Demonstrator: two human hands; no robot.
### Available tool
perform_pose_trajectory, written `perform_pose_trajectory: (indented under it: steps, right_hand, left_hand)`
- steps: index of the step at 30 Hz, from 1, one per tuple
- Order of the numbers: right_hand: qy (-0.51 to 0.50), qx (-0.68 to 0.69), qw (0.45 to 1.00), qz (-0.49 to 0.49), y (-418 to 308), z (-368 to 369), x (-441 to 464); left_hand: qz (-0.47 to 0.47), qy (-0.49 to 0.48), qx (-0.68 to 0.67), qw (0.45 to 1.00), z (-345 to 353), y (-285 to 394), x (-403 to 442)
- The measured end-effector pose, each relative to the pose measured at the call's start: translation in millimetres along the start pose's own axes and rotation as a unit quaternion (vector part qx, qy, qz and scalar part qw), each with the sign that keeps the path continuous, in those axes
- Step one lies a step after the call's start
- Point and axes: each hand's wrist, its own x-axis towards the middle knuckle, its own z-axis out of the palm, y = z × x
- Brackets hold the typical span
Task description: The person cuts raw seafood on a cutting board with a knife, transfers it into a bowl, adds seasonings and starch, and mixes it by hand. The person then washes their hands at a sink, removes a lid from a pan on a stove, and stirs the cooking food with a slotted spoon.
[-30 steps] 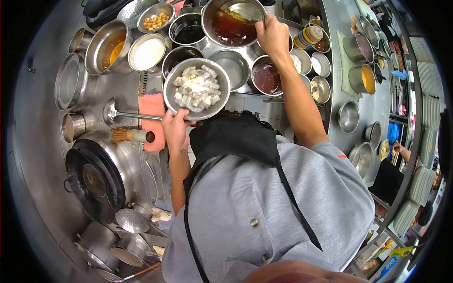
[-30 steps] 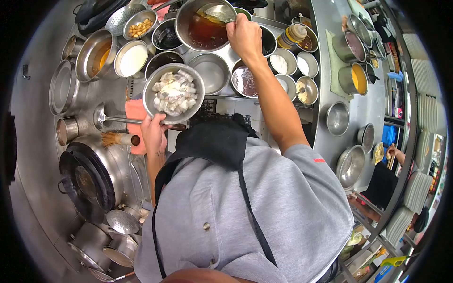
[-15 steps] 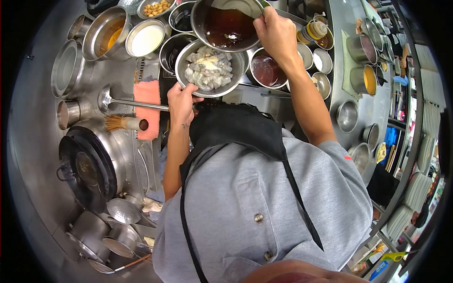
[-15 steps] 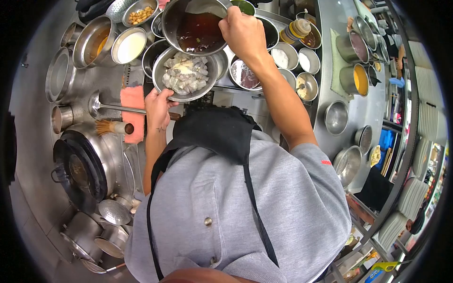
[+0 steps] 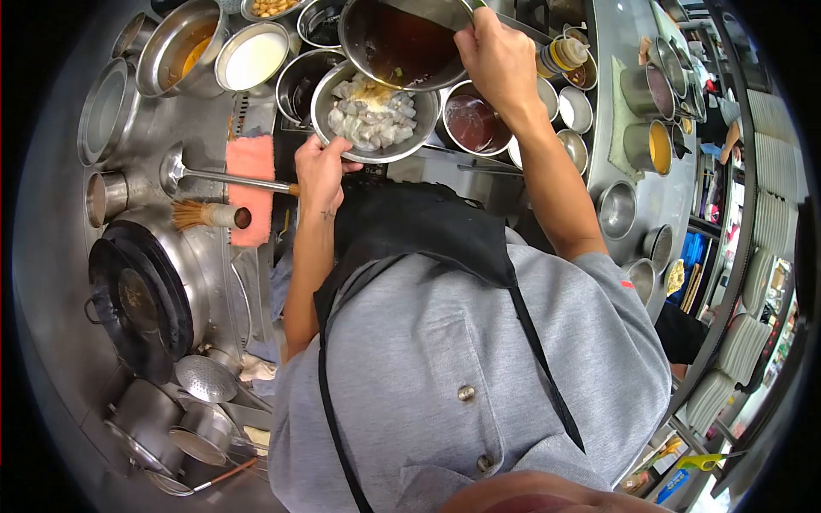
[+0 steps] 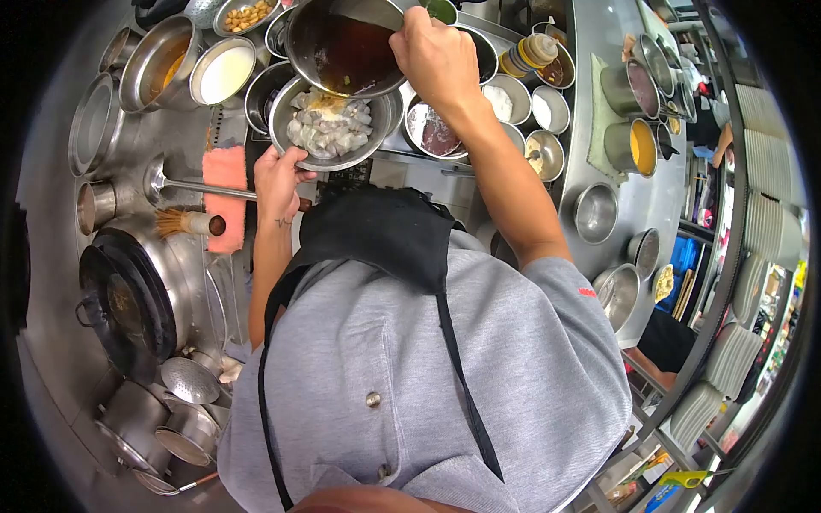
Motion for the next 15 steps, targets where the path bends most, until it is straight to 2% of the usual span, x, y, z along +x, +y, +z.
perform_pose_trajectory:
  steps: [15]
  right_hand:
    - [-0.005, 0.020, 1.000, -0.022, -8.3, -3.6, 3.6]
  left_hand:
    - [-0.003, -0.012, -0.013, 1.000, -2.3, -6.4, 1.3]
